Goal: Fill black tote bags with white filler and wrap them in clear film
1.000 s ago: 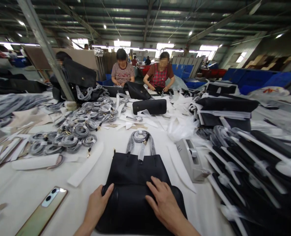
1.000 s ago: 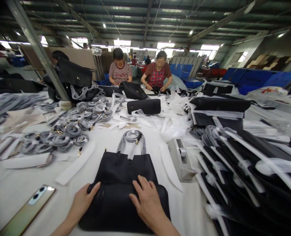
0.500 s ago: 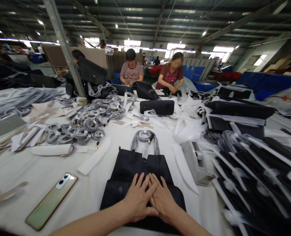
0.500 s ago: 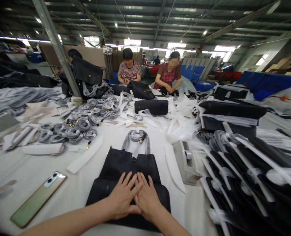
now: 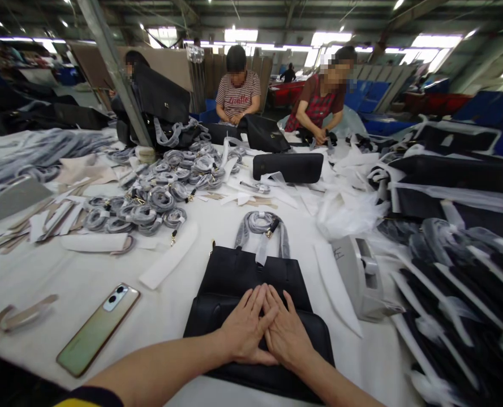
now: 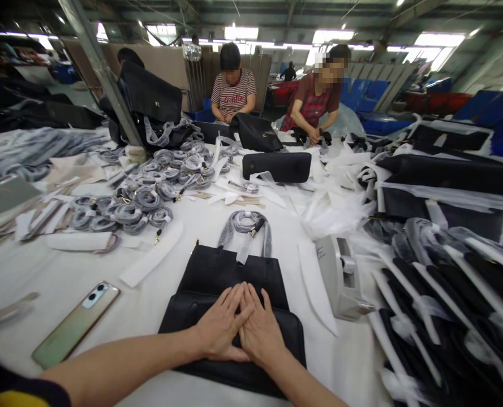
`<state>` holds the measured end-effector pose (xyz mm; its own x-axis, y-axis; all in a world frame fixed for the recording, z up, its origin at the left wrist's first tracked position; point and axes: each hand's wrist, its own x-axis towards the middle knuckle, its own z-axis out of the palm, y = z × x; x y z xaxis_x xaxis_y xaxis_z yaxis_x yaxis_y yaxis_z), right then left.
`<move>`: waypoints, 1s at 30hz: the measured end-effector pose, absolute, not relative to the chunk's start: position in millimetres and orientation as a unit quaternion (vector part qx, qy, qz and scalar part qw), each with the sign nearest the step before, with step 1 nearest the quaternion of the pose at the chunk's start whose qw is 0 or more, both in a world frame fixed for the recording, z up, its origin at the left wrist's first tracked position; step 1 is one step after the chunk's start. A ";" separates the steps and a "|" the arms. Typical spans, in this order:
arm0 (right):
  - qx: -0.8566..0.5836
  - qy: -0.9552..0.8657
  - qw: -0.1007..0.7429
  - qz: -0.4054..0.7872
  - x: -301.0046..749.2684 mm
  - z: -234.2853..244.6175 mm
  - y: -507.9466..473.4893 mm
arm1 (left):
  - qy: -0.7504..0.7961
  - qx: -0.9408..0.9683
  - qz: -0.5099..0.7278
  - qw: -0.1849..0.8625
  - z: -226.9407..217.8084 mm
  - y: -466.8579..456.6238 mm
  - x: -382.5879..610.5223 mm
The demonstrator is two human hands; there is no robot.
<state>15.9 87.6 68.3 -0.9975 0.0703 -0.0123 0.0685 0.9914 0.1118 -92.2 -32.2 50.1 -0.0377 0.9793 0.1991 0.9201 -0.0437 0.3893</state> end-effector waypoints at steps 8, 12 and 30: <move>0.037 0.999 0.014 0.007 11.6 75.6 95.0 | 0.703 0.683 0.184 0.070 57.7 -28.2 -94.2; 0.178 0.984 -0.031 -0.011 30.1 88.9 98.8 | 0.732 0.663 0.145 0.049 70.7 -50.0 -96.3; 0.509 0.820 -0.046 -0.257 86.2 84.0 102.9 | 0.953 0.269 0.133 0.054 50.1 -142.5 -114.7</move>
<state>86.2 102.9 84.0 -0.4781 0.8585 -0.1857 0.8110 0.3503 -0.4686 -114.7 -142.5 50.1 -0.8499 0.5260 -0.0319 0.4973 0.8205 0.2820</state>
